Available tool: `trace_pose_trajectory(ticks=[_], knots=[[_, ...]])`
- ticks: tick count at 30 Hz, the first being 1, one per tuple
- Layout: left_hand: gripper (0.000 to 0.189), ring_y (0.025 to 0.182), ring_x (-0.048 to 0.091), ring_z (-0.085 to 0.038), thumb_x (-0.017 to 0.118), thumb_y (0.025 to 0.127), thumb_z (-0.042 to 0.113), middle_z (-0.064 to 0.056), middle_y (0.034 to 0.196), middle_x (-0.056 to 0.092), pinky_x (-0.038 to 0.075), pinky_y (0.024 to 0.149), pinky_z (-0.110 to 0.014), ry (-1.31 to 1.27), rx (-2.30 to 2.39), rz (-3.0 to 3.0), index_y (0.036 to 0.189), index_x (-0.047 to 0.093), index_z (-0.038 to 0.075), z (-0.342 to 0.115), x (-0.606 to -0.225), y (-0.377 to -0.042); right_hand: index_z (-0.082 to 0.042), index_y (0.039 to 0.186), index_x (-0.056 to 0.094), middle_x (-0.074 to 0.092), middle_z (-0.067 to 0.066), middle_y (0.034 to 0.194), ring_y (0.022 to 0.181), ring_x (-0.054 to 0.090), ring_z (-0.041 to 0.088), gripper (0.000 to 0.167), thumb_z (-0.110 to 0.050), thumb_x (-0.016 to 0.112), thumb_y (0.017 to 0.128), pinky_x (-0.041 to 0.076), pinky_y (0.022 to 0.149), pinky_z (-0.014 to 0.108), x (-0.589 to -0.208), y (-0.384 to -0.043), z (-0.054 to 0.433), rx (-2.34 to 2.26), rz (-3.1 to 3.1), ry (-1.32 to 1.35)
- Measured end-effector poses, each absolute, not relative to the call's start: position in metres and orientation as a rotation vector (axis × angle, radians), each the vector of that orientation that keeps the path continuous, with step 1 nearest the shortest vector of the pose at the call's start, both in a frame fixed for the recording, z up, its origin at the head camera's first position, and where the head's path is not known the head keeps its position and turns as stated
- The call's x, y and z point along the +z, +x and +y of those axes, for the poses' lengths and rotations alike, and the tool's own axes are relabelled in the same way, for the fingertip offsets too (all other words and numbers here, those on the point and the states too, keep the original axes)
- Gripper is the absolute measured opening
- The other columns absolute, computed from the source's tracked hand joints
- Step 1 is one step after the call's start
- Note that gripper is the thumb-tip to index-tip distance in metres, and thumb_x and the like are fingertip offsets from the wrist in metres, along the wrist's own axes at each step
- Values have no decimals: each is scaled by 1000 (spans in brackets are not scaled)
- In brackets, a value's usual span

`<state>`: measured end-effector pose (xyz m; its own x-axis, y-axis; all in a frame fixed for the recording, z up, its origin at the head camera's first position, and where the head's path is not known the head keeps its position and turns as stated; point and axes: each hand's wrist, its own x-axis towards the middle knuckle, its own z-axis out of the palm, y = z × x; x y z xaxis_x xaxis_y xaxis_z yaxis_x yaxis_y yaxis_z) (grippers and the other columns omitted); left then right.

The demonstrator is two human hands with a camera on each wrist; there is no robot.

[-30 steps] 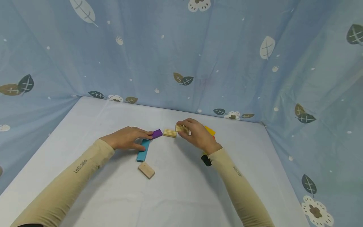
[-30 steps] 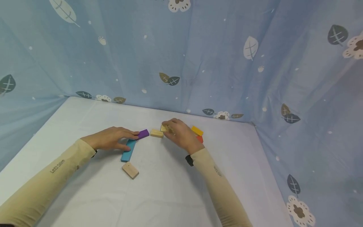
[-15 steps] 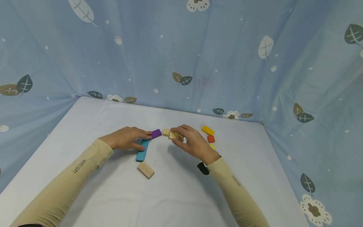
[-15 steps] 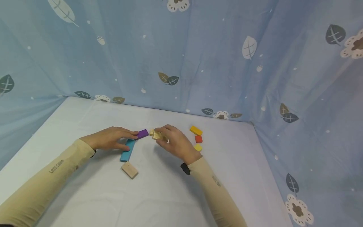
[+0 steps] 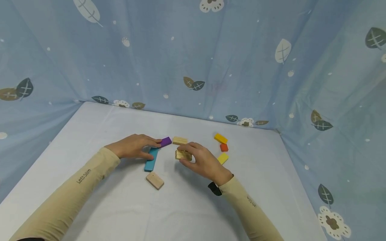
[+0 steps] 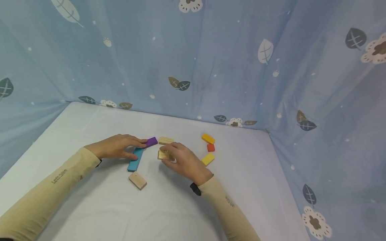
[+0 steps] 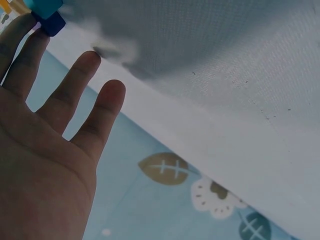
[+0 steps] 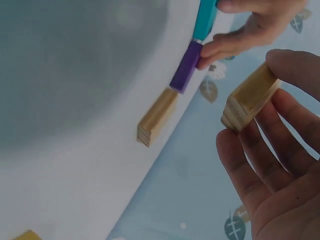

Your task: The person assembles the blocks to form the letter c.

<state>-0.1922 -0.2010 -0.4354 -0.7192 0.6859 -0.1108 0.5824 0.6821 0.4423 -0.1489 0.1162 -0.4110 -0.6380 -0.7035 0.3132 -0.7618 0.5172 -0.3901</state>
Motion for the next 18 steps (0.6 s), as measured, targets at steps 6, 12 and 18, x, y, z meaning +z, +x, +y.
trace_pose_trajectory(ticks=[6, 12, 18], knots=[[61, 139, 45, -36, 78, 90, 39, -2, 154, 48, 35, 111, -61, 1016, 543, 2641, 142, 61, 13, -202, -435, -192, -14, 126, 68, 64, -3, 112, 93, 59, 13, 36, -24, 78, 92, 54, 82, 23, -419, -137, 116, 799, -2670, 1288], [62, 139, 45, -36, 78, 90, 38, -3, 154, 48, 36, 111, -60, 1036, 541, 2635, 143, 60, 12, -200, -435, -193, -15, 124, 68, 65, -5, 110, 96, 60, 10, 35, -26, 77, 93, 53, 86, 20, -428, -125, 115, 798, -2745, 1306], [62, 139, 45, -36, 78, 90, 37, -4, 154, 48, 35, 111, -62, 1027, 547, 2635, 143, 60, 12, -200, -434, -191, -14, 123, 69, 65, -5, 112, 96, 58, 6, 35, -29, 78, 92, 51, 87, 16, -436, -114, 106, 749, -2818, 1376]])
